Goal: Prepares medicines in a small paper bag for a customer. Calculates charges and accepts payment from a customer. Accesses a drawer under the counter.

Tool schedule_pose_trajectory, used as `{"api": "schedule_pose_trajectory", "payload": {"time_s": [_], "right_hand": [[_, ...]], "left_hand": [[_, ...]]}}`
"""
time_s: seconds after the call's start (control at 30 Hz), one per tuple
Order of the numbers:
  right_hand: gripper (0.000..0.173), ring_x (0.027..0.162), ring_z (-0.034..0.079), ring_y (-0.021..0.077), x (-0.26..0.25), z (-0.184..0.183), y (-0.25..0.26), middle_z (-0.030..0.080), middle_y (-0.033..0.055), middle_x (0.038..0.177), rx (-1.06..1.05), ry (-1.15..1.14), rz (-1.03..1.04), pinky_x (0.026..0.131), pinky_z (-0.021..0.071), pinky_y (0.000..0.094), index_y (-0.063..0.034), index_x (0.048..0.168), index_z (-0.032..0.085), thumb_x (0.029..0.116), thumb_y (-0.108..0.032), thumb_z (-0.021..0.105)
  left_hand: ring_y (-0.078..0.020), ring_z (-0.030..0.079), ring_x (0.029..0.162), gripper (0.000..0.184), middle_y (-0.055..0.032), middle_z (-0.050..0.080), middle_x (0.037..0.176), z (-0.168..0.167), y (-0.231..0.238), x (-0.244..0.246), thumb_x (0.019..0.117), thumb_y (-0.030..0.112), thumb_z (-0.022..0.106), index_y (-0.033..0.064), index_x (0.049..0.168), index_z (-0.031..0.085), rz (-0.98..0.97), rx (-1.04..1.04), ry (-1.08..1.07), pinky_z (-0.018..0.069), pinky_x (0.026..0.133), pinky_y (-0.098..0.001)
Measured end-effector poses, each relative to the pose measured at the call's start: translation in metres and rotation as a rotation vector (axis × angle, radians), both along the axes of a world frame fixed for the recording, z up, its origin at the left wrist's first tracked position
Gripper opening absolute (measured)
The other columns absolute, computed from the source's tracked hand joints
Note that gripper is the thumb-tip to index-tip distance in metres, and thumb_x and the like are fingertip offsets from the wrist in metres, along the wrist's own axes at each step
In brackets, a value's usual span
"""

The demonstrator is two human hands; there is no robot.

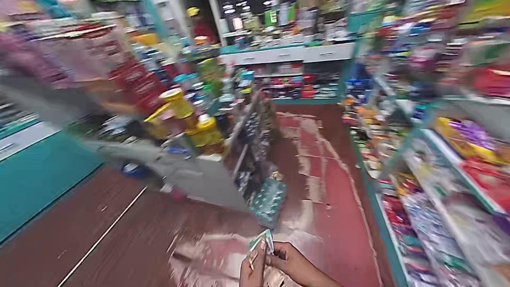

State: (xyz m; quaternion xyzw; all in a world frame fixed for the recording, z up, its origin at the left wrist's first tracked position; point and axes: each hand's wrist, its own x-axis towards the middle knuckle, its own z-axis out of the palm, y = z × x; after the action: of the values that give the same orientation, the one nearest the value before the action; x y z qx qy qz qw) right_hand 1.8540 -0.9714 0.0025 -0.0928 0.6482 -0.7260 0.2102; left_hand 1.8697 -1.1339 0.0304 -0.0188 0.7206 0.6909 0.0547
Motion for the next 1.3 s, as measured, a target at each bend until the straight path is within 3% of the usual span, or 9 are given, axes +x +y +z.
{"api": "schedule_pose_trajectory", "payload": {"time_s": [0.2, 0.33, 0.4, 0.57, 0.67, 0.83, 1.03, 1.23, 1.3], "right_hand": [[0.029, 0.091, 0.070, 0.0199, -0.087, -0.015, -0.210, 0.072, 0.0182, 0.098, 0.086, 0.157, 0.452, 0.089, 0.0557, 0.0408, 0.0088, 0.113, 0.067, 0.1023, -0.017, 0.061], [0.032, 0.104, 0.068, 0.0389, -0.196, -0.062, -0.295, 0.069, 0.0282, 0.108, 0.475, 0.290, 0.653, 0.097, 0.0506, 0.0555, 0.0093, 0.118, 0.066, 0.1009, -0.017, 0.062], [0.035, 0.114, 0.064, 0.0435, -0.287, -0.090, -0.336, 0.066, 0.0304, 0.118, 0.730, 0.278, 0.586, 0.102, 0.0478, 0.0595, 0.0080, 0.123, 0.064, 0.0991, -0.017, 0.063], [0.032, 0.143, 0.038, 0.0487, -0.522, -0.130, -0.457, 0.044, 0.0312, 0.152, 1.112, 0.617, 0.285, 0.116, 0.0343, 0.0623, 0.0071, 0.124, 0.066, 0.0967, -0.008, 0.059], [0.037, 0.143, 0.039, 0.0493, -0.586, -0.148, -0.511, 0.035, 0.0337, 0.156, 1.180, 0.604, 0.342, 0.117, 0.0346, 0.0583, 0.0088, 0.129, 0.063, 0.0947, -0.005, 0.061], [0.045, 0.120, 0.061, 0.0470, -0.590, -0.155, -0.589, 0.008, 0.0244, 0.169, 1.186, 0.252, 0.271, 0.095, 0.0549, 0.0556, -0.0003, 0.140, 0.058, 0.0971, -0.016, 0.061], [0.051, 0.128, 0.054, 0.0515, -0.611, -0.142, -0.619, 0.024, 0.0325, 0.162, 1.203, 0.005, 0.140, 0.100, 0.0492, 0.0638, 0.0044, 0.141, 0.055, 0.0961, -0.018, 0.063], [0.047, 0.130, 0.051, 0.0524, -0.549, -0.121, -0.668, 0.033, 0.0358, 0.155, 1.096, -0.130, 0.074, 0.103, 0.0467, 0.0644, 0.0067, 0.137, 0.057, 0.0960, -0.015, 0.062], [0.041, 0.129, 0.054, 0.0449, -0.519, -0.103, -0.676, 0.048, 0.0307, 0.147, 0.914, -0.141, -0.017, 0.107, 0.0442, 0.0594, 0.0045, 0.134, 0.060, 0.1021, -0.020, 0.058]], "left_hand": [[-0.0018, 0.068, 0.081, 0.030, -0.0032, 0.070, 0.088, -0.020, -0.192, -0.024, 0.1062, 0.018, 0.050, -0.0089, 0.112, 0.062, 0.507, -0.083, -0.105, 0.0590, 0.083, -0.0275], [0.0036, 0.050, 0.064, 0.035, -0.0049, 0.069, 0.108, -0.065, -0.289, -0.045, 0.1082, 0.018, 0.043, -0.0048, 0.128, 0.061, 0.617, -0.096, -0.083, 0.0423, 0.057, -0.0171], [0.0051, 0.055, 0.074, 0.034, -0.0088, 0.068, 0.121, -0.077, -0.333, -0.064, 0.1072, 0.015, 0.044, -0.0059, 0.131, 0.057, 0.656, -0.078, -0.073, 0.0434, 0.061, -0.0153], [0.0044, 0.056, 0.065, 0.030, -0.0071, 0.073, 0.110, -0.090, -0.442, -0.138, 0.1074, 0.014, 0.045, -0.0046, 0.128, 0.057, 0.795, -0.022, -0.179, 0.0398, 0.052, -0.0149], [0.0043, 0.050, 0.056, 0.028, -0.0068, 0.074, 0.107, -0.079, -0.502, -0.189, 0.1071, 0.011, 0.044, -0.0041, 0.126, 0.057, 0.809, 0.004, -0.200, 0.0351, 0.047, -0.0149], [0.0048, 0.049, 0.056, 0.029, -0.0064, 0.074, 0.106, -0.078, -0.592, -0.248, 0.1083, 0.013, 0.041, -0.0046, 0.127, 0.056, 0.756, 0.034, -0.194, 0.0351, 0.047, -0.0146], [0.0040, 0.049, 0.056, 0.027, -0.0049, 0.075, 0.102, -0.093, -0.691, -0.315, 0.1071, 0.015, 0.046, -0.0010, 0.122, 0.061, 0.430, -0.023, -0.276, 0.0338, 0.047, -0.0151], [0.0001, 0.049, 0.059, 0.025, -0.0040, 0.073, 0.097, -0.120, -0.745, -0.404, 0.1059, 0.016, 0.051, 0.0001, 0.116, 0.068, -0.100, -0.162, -0.308, 0.0387, 0.053, -0.0193], [-0.0018, 0.053, 0.064, 0.027, -0.0066, 0.074, 0.103, -0.137, -0.743, -0.415, 0.1061, 0.016, 0.050, 0.0005, 0.119, 0.068, -0.265, -0.168, -0.368, 0.0399, 0.056, -0.0218]]}}
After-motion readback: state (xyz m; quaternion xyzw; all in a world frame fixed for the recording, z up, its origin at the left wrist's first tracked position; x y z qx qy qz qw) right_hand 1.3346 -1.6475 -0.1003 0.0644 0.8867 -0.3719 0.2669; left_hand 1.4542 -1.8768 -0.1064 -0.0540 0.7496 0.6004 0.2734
